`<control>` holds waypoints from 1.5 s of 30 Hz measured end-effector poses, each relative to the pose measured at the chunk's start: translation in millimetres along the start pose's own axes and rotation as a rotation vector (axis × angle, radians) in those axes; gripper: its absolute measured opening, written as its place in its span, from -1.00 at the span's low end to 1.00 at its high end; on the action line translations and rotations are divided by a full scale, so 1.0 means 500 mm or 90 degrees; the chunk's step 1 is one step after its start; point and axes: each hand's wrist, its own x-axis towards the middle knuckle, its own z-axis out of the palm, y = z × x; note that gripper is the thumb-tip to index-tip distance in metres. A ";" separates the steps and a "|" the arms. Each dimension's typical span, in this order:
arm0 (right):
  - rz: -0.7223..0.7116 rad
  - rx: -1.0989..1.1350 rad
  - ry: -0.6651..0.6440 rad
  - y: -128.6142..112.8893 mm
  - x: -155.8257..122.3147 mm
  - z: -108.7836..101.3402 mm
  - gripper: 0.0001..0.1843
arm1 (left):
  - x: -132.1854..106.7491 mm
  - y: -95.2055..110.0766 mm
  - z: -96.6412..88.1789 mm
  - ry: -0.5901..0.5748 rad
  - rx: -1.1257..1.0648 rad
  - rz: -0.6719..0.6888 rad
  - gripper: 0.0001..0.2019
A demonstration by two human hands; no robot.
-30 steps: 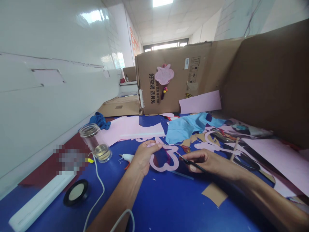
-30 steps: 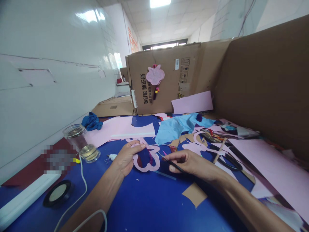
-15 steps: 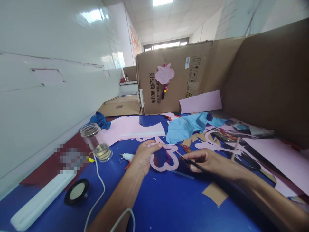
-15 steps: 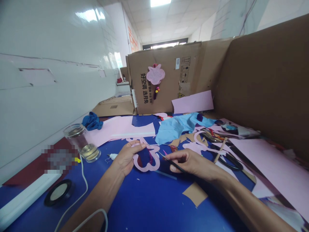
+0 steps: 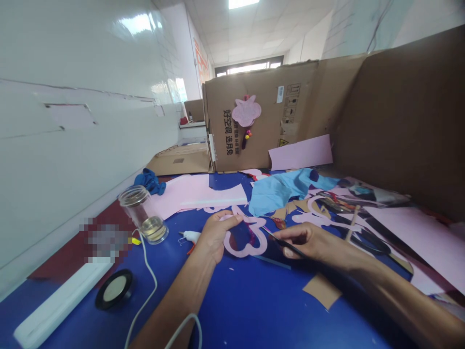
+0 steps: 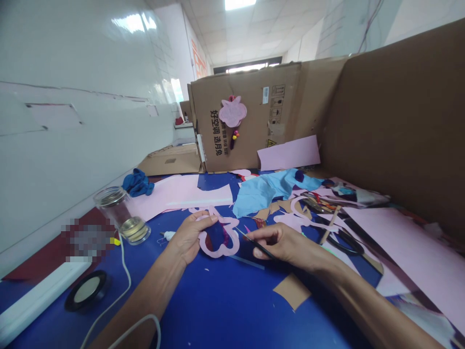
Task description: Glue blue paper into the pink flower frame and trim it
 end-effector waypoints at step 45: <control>-0.006 0.088 -0.018 0.005 -0.010 -0.014 -0.45 | -0.006 0.007 0.003 -0.076 -0.131 -0.007 -0.62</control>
